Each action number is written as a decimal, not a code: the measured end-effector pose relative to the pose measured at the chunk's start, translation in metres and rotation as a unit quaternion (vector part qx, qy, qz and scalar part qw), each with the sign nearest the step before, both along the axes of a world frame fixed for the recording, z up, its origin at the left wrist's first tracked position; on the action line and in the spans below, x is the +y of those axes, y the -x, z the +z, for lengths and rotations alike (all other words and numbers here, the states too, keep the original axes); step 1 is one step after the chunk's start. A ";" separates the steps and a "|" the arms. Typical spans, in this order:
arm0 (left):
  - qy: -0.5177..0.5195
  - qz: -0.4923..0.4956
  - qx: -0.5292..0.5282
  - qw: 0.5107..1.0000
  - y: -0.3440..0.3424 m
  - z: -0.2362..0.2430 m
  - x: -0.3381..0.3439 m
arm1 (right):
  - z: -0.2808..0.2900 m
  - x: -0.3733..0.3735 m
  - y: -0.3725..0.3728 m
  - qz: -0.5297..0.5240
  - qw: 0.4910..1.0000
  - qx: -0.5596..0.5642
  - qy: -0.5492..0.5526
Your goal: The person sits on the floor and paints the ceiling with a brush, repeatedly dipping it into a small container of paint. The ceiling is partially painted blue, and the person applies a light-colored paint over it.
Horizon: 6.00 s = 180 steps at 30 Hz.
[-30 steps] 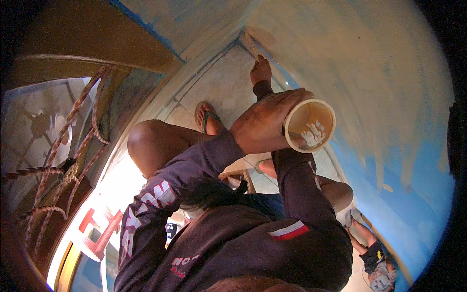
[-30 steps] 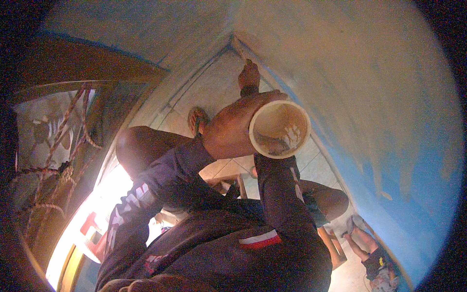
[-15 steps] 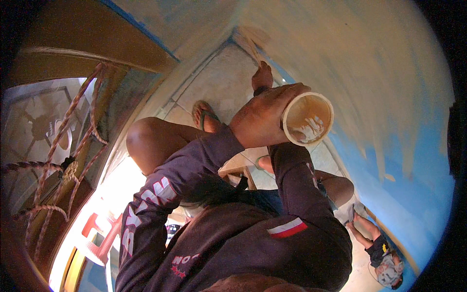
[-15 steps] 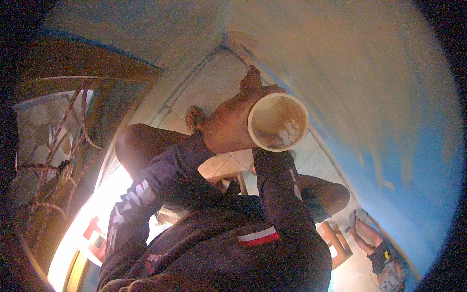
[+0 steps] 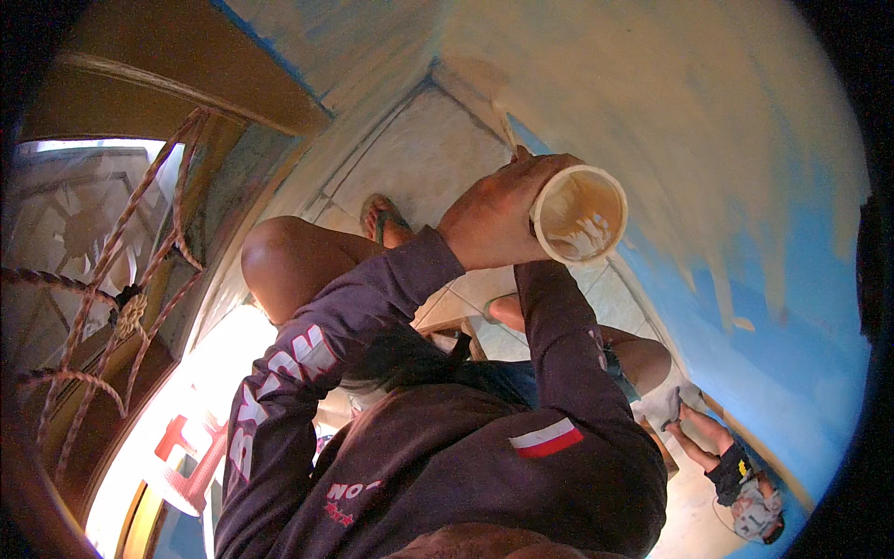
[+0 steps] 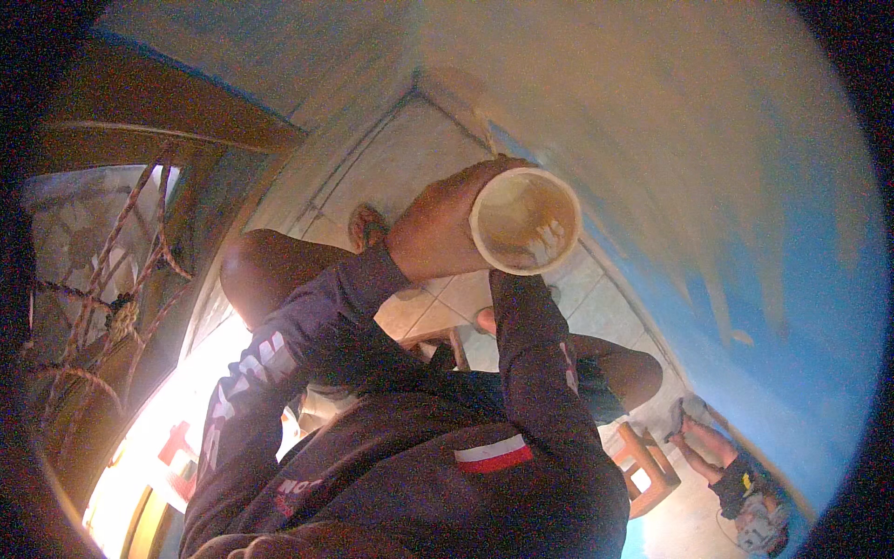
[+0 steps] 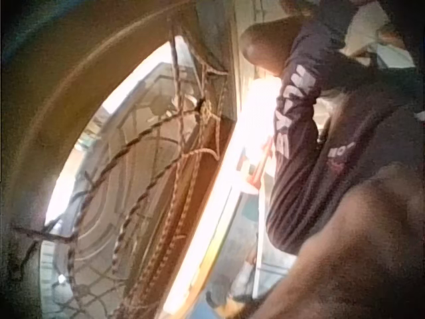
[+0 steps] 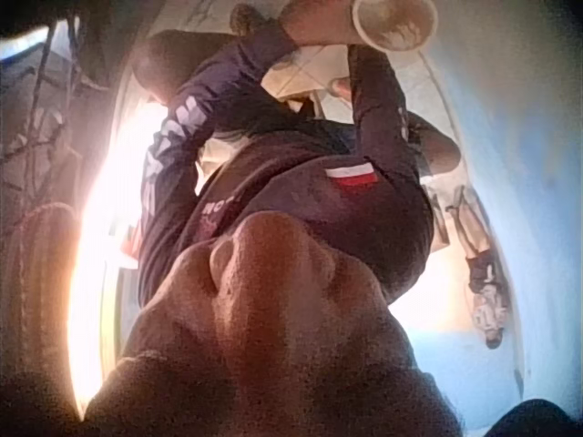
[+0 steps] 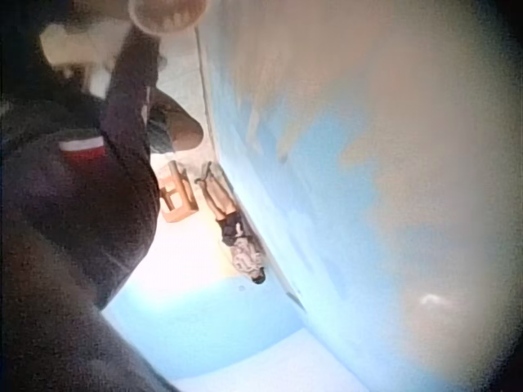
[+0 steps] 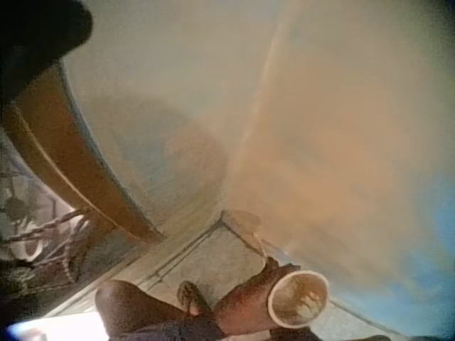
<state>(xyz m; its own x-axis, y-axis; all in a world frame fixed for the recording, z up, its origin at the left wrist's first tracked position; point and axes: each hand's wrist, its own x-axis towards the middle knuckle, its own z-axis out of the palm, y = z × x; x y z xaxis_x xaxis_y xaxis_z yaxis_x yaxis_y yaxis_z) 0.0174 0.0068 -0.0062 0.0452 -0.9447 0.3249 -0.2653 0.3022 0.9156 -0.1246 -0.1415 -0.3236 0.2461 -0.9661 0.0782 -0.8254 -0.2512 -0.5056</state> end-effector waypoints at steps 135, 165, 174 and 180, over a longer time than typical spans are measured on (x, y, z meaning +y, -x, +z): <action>0.000 -0.089 0.012 0.996 0.021 0.014 0.000 | -0.010 0.034 0.041 -0.012 0.997 0.010 0.079; 0.044 -0.033 0.099 0.994 0.019 0.009 -0.002 | 0.053 0.015 -0.031 0.034 0.990 0.129 -0.041; 0.055 -0.033 0.044 0.997 0.020 0.018 0.002 | 0.032 0.033 0.015 0.171 0.974 0.051 0.142; 0.085 -0.061 0.092 0.990 0.025 0.014 -0.004 | 0.026 0.022 -0.034 0.109 0.991 0.056 0.061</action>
<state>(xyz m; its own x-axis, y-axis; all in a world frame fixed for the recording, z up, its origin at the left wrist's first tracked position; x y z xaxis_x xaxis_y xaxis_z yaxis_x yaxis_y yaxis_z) -0.0077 0.0031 0.0082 0.0071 -0.8792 0.4765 -0.0496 0.4756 0.8783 -0.0908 -0.1197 -0.2975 0.4609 -0.8743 0.1525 -0.7940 -0.4829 -0.3693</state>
